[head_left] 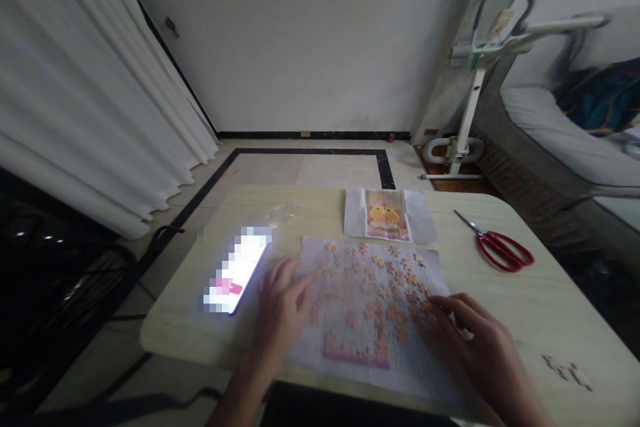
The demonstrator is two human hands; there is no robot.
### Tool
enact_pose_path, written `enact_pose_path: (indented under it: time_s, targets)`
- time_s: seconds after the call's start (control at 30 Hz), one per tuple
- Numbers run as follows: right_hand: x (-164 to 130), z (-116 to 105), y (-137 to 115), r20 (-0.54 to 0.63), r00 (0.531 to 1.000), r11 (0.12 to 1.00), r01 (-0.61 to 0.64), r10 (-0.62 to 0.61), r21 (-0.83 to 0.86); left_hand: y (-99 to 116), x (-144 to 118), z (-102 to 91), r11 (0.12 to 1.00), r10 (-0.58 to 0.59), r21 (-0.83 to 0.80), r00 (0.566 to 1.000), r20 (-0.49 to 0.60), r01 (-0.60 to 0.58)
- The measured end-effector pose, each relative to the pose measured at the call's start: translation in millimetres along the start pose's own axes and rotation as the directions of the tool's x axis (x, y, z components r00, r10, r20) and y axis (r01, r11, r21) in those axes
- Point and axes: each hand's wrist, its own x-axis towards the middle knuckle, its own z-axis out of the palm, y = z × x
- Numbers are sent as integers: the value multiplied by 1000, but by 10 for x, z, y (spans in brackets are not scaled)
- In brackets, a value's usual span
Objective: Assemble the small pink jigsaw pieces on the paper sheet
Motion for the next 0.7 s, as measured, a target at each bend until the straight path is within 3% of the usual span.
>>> enact_pose_path:
  time_s: [0.3,0.7]
  targets:
    - [-15,-4,-49,-16,1000,999,4,-3,42,-62,-29,117,1000,0,-11,1000,-16,0]
    - [-39,18,-66,-23,999,999,40,-39,35,21,22,-6,999,-33,6,999,29,32]
